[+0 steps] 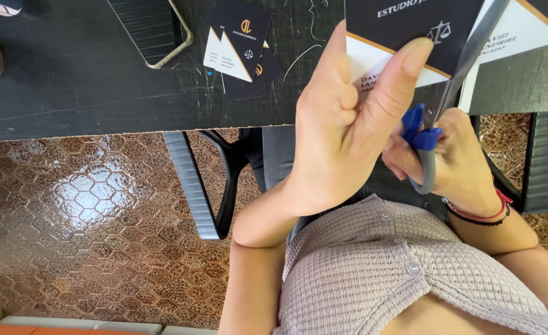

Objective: Cutting business cards from a printed sheet using scissors

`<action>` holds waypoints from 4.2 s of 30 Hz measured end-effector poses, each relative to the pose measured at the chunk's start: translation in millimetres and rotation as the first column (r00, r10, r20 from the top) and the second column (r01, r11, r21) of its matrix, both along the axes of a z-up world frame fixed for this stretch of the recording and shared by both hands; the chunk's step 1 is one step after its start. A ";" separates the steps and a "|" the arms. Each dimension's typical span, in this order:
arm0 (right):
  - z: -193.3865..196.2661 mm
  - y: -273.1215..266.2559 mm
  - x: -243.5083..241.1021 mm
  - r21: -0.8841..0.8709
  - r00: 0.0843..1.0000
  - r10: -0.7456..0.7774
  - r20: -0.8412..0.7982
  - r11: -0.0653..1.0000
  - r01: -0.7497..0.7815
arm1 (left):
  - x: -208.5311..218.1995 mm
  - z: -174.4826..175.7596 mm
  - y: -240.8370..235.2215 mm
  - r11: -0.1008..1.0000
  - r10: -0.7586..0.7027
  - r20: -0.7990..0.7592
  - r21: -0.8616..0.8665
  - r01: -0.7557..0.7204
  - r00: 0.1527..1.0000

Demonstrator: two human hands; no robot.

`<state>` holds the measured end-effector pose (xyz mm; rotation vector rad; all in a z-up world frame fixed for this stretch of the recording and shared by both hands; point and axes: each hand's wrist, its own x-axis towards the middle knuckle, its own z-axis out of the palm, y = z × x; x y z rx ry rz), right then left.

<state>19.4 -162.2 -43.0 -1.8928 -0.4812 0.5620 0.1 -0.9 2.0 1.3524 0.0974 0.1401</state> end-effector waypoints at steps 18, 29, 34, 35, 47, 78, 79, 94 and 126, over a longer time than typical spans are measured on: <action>5.6 4.0 2.6 -0.013 0.999 0.022 0.038 1.000 -0.021 | -1.5 12.1 1.6 0.999 -0.027 -0.062 0.021 0.028 0.998; 4.6 6.6 0.7 0.079 1.000 0.007 0.008 0.997 -0.008 | 1.2 24.8 4.9 0.991 -0.117 -0.142 -0.080 0.107 0.983; 1.6 6.6 0.2 0.074 0.993 -0.059 -0.102 0.995 0.067 | 1.3 21.6 5.3 0.993 -0.090 -0.097 -0.089 0.082 0.991; 1.1 6.6 0.6 0.076 0.993 -0.060 -0.100 0.995 0.068 | 1.2 20.6 5.0 0.993 -0.091 -0.095 -0.087 0.083 0.991; 2.3 7.8 7.2 0.113 0.987 -0.133 -0.090 0.983 0.143 | -1.8 3.5 -0.6 0.995 -0.091 -0.064 0.028 0.093 0.994; -7.7 18.0 8.9 0.054 0.994 -0.032 -0.106 0.998 0.038 | -7.6 -5.0 14.8 0.998 -0.069 -0.079 -0.010 0.068 0.994; -6.0 20.2 9.5 0.058 0.994 -0.017 -0.106 0.998 0.023 | -8.9 -7.9 16.2 0.999 -0.035 -0.083 0.029 0.037 0.996; -17.3 72.4 15.3 0.075 0.963 0.102 -0.251 0.994 -0.086 | -12.0 -19.3 49.9 0.980 0.195 -0.107 0.053 -0.190 0.975; -60.9 -13.4 73.7 0.242 0.891 -0.453 -0.039 0.861 0.448 | 26.9 -170.2 -42.5 -0.017 0.160 0.265 0.964 -0.266 0.951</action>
